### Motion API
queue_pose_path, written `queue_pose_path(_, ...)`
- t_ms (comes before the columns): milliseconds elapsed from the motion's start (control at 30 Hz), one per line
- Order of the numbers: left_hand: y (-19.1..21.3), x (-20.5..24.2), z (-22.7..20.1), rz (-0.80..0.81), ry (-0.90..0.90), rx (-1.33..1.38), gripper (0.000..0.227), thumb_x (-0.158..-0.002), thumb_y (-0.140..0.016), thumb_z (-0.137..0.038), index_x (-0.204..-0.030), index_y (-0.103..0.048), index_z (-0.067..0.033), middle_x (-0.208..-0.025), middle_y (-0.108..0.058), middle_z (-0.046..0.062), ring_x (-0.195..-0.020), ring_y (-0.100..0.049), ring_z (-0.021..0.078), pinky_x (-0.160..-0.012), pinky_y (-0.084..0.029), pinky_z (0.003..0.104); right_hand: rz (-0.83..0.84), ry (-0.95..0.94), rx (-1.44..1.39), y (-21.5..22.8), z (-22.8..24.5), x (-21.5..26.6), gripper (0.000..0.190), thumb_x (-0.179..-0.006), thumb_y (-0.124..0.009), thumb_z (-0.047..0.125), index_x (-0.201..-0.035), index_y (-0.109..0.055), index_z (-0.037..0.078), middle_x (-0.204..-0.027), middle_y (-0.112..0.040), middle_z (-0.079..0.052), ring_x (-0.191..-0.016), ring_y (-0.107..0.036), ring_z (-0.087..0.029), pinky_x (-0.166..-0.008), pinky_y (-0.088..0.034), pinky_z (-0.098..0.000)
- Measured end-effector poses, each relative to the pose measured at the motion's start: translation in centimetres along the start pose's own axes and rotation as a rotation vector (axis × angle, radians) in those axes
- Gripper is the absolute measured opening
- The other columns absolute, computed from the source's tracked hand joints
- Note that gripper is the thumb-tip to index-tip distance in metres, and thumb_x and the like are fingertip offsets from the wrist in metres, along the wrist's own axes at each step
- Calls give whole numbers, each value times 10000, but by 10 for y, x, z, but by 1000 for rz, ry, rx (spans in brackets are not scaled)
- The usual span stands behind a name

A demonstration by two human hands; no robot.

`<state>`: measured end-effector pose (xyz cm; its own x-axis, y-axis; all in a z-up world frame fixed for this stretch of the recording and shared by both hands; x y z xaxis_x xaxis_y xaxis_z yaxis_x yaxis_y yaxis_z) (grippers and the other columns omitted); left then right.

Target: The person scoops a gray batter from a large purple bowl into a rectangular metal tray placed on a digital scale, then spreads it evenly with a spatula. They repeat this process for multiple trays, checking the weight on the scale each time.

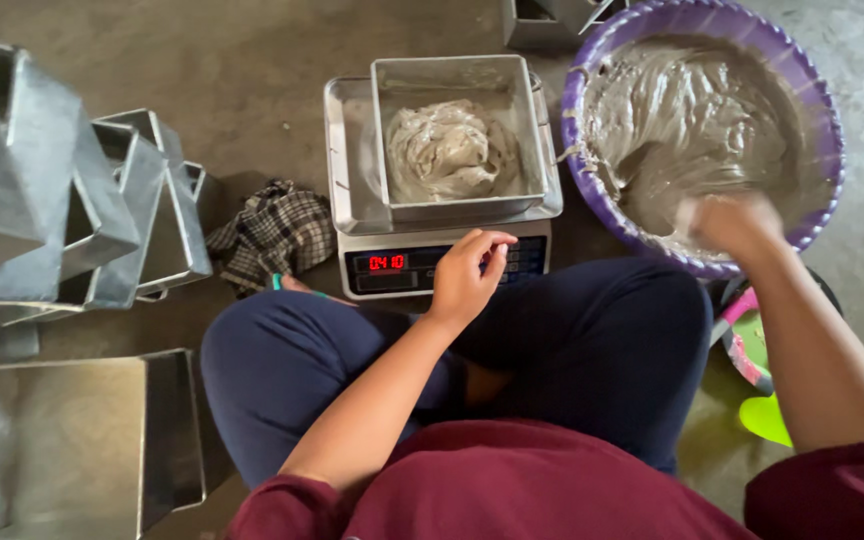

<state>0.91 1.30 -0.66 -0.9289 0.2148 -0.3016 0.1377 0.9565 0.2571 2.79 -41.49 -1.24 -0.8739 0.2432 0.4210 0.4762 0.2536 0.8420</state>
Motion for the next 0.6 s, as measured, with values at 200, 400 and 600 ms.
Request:
queue_pose_path(200, -2, -3, -1, 29, -5, 5, 116, -976, -643, -95, -1058, -724, -107, -907, -680, 53, -740, -640, 189, -690, -521, 296, -127, -133, -288, -35, -30, -9, 284, -1023, -614, 396, -1173, -800, 241, -1092, -772, -160, -1026, -719, -369, -867, -554, -476)
queue_pose_path(400, -4, -4, -1, 21, -6, 7, 112, -968, -650, -92, -1047, -728, -107, -887, -672, 52, -743, -641, 192, -685, -523, 300, -194, -203, -339, 41, 5, 29, 225, -999, -664, 388, -1130, -824, 301, -1017, -747, -124, -935, -702, -318, -857, -509, -459)
queue_pose_path(600, -3, -4, 4, 32, 54, -23, 124, -968, -657, -98, -1059, -737, -124, -870, -663, 60, -720, -636, 204, -659, -513, 312, -832, 212, -92, 136, 111, 60, 230, -1157, -636, 168, -1161, -817, 310, -854, -702, 27, -763, -611, -145, -993, -422, -378)
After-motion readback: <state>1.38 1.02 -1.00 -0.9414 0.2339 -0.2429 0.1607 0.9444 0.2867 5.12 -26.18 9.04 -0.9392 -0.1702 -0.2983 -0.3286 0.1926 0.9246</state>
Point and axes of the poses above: each hand's wrist, its own x-axis away from the middle knuckle, its own y-axis out of the back of the hand, z = x × y, the point moved 2 cm from there along -x, towards the middle knuckle
